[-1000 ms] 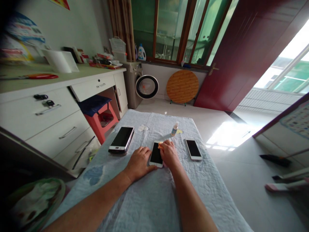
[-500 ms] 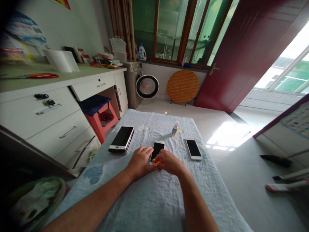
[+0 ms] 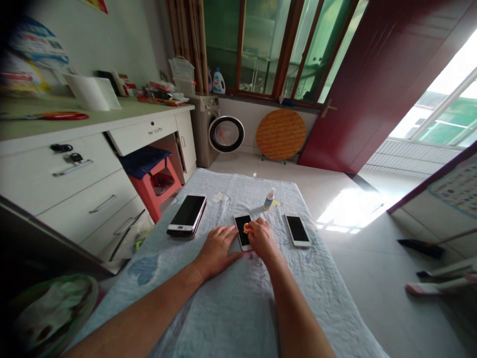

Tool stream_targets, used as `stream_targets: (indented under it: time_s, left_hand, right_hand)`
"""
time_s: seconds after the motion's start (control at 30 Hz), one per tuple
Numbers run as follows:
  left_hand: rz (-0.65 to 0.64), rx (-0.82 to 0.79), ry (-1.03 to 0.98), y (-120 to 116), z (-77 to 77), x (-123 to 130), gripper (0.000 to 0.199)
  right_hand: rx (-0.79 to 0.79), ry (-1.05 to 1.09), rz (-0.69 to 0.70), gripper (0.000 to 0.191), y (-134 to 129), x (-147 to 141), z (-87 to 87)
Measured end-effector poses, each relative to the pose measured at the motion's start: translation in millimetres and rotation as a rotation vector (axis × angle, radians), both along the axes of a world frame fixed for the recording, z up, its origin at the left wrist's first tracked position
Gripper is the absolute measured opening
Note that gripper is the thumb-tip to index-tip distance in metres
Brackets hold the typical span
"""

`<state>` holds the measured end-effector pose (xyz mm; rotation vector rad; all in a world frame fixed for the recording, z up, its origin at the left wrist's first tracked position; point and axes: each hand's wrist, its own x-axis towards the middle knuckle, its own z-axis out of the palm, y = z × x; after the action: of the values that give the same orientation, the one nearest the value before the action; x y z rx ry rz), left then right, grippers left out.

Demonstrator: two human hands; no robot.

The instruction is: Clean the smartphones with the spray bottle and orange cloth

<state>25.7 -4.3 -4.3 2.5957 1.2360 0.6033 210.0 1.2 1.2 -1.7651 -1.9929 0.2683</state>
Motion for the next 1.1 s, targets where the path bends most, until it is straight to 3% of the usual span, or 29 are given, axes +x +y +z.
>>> stream_targets:
  time_s: [0.17,0.33,0.6,0.9,1.1]
  left_hand:
    - [0.025,0.001,-0.047,4.3,-8.3,2.3,0.080]
    - [0.013,-0.014,-0.047,5.6,-9.8,-1.2,0.074]
    - [-0.032,-0.027,0.017,-2.2,4.9,-2.7,0.066]
    - [-0.052,-0.057,0.049,-2.4,11.1,-2.9,0.060]
    - [-0.051,-0.069,0.028,-1.3,11.1,-3.9,0.061]
  right_hand:
    - [0.008,-0.019,-0.009,0.025,-5.2,-5.7,-0.4]
    - [-0.013,0.025,0.079,0.018,-11.7,-10.4,1.8]
    - [-0.071,0.075,0.135,0.018,-15.9,-7.3,12.3]
    - [0.115,0.029,-0.086,0.022,10.1,-7.3,-8.9]
    - [0.173,-0.040,-0.026,0.031,19.3,-11.2,-19.9]
